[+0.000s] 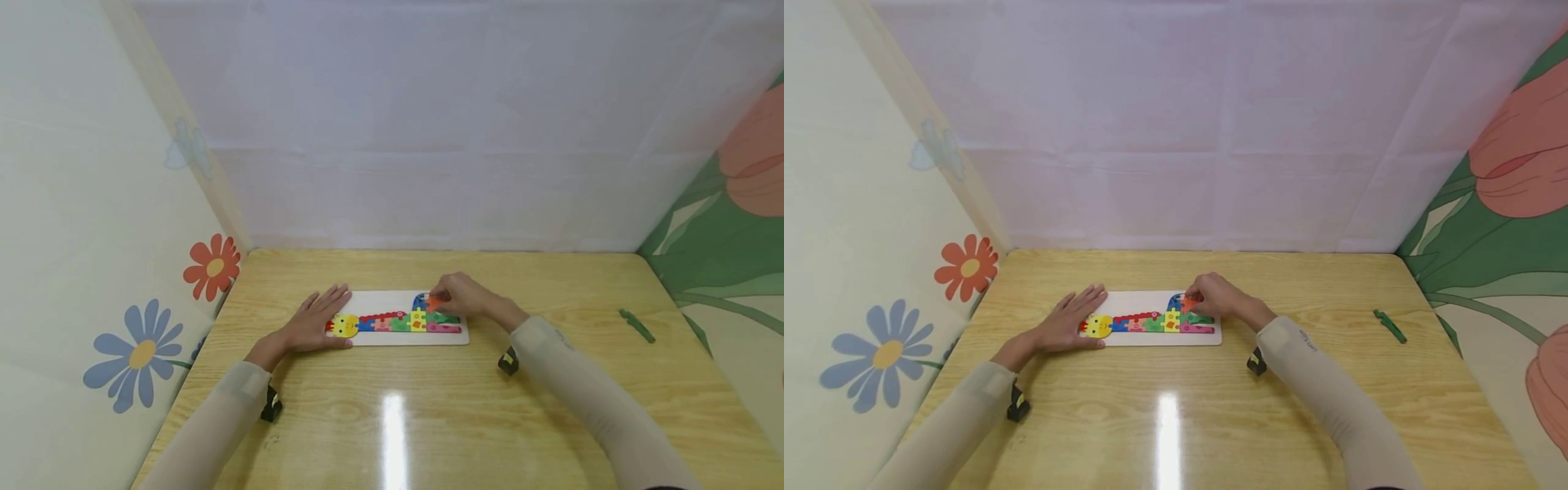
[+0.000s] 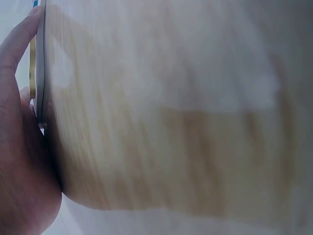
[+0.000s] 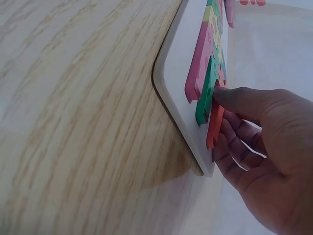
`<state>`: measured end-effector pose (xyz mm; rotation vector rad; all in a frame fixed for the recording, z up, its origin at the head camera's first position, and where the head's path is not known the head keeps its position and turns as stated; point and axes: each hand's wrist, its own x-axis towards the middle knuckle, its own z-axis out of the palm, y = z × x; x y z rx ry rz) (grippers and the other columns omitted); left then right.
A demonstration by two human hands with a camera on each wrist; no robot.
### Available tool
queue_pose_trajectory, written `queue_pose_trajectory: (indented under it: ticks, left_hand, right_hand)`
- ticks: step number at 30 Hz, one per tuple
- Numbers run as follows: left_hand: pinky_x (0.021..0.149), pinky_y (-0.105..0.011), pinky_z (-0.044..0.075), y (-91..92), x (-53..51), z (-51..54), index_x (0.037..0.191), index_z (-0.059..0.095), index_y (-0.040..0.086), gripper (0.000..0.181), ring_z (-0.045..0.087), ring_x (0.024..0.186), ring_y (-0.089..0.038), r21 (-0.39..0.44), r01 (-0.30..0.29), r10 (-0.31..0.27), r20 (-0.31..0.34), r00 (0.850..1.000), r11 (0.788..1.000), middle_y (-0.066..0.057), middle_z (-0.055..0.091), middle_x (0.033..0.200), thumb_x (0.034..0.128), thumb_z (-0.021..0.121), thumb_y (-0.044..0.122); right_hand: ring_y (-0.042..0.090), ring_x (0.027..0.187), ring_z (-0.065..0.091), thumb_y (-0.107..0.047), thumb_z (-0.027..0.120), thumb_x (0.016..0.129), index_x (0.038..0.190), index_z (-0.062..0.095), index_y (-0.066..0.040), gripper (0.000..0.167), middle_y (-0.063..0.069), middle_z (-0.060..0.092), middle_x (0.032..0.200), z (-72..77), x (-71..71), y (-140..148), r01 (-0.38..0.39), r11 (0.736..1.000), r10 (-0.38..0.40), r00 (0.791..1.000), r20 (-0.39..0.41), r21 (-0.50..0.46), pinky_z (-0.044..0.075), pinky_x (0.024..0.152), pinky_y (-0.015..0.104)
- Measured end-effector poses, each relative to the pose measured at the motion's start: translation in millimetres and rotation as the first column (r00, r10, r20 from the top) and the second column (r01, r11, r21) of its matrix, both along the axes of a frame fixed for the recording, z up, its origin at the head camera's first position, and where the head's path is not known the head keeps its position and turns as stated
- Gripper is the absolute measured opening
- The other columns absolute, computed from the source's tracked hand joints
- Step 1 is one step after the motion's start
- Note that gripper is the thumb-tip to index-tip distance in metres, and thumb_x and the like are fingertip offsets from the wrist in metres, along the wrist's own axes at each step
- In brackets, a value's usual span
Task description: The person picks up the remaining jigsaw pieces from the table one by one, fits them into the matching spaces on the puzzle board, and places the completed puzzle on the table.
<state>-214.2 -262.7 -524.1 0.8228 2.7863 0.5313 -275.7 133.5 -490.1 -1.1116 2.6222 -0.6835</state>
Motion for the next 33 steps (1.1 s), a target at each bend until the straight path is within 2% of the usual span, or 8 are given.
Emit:
queue_pose_trajectory:
  ticks: [4, 8, 13, 18, 22, 33]
  left_hand:
    - [0.127, -0.065, 0.003, 0.1, 1.0, 0.2, 0.170, 0.020, 0.007, 0.114, 0.008, 0.164, -0.037, 0.018, 0.001, 0.000, -0.008, 1.000, 1.000, -0.013, 0.014, 0.178, 0.0880, 0.071, 0.068]
    - [0.128, -0.064, 0.002, 0.0, 0.6, -1.0, 0.170, 0.019, 0.008, 0.114, 0.006, 0.165, -0.035, 0.001, -0.002, 0.002, -0.003, 1.000, 1.000, -0.012, 0.012, 0.178, 0.0880, 0.071, 0.068]
    - [0.129, -0.061, 0.001, 0.4, -0.3, -1.1, 0.171, 0.017, 0.010, 0.114, 0.003, 0.165, -0.033, -0.009, -0.005, 0.005, 0.011, 1.000, 1.000, -0.009, 0.009, 0.179, 0.0884, 0.071, 0.067]
    - [0.128, -0.064, 0.002, 0.8, 0.5, 0.6, 0.170, 0.019, 0.008, 0.114, 0.006, 0.165, -0.035, 0.003, -0.004, 0.004, 0.002, 1.000, 1.000, -0.012, 0.011, 0.178, 0.0882, 0.071, 0.067]
    - [0.127, -0.065, 0.004, 1.4, 1.0, 1.6, 0.169, 0.021, 0.006, 0.114, 0.008, 0.164, -0.037, 0.020, -0.003, 0.003, 0.000, 1.000, 1.000, -0.014, 0.013, 0.178, 0.0881, 0.073, 0.066]
    - [0.129, -0.062, 0.001, 0.4, -0.2, -0.3, 0.170, 0.017, 0.009, 0.113, 0.004, 0.165, -0.034, -0.009, -0.006, 0.006, 0.009, 1.000, 1.000, -0.011, 0.010, 0.179, 0.0886, 0.073, 0.064]
  right_hand:
    - [0.014, 0.089, 0.067, -0.010, 0.083, 0.090, 0.123, 0.075, 0.003, 0.036, 0.007, 0.074, 0.100, -1.0, 0.0, 2.4, 0.006, 1.000, -0.006, 1.000, 0.011, -0.003, 0.059, 0.083, 0.028]
    - [0.015, 0.090, 0.069, -0.009, 0.083, 0.089, 0.121, 0.076, 0.003, 0.035, 0.008, 0.074, 0.101, -2.1, 0.2, 5.0, 0.005, 1.000, -0.005, 1.000, 0.016, -0.016, 0.060, 0.083, 0.030]
    - [0.016, 0.093, 0.068, -0.010, 0.082, 0.091, 0.121, 0.077, 0.000, 0.032, 0.008, 0.075, 0.105, -2.8, 0.6, 7.2, 0.012, 1.000, -0.012, 1.000, 0.016, -0.006, 0.060, 0.086, 0.031]
    - [0.015, 0.094, 0.069, -0.010, 0.082, 0.092, 0.121, 0.078, -0.002, 0.030, 0.006, 0.076, 0.106, -3.0, 1.3, 7.5, 0.010, 1.000, -0.010, 1.000, 0.012, -0.010, 0.059, 0.086, 0.031]
    - [0.014, 0.092, 0.068, -0.008, 0.082, 0.091, 0.120, 0.078, -0.002, 0.030, 0.006, 0.076, 0.103, -2.8, 2.0, 7.4, 0.002, 1.000, -0.001, 1.000, 0.016, -0.028, 0.059, 0.085, 0.030]
    - [0.015, 0.092, 0.068, -0.006, 0.081, 0.091, 0.119, 0.078, 0.000, 0.029, 0.007, 0.075, 0.102, -2.3, 3.9, 5.7, 0.007, 0.998, -0.006, 1.000, 0.025, -0.055, 0.059, 0.085, 0.031]
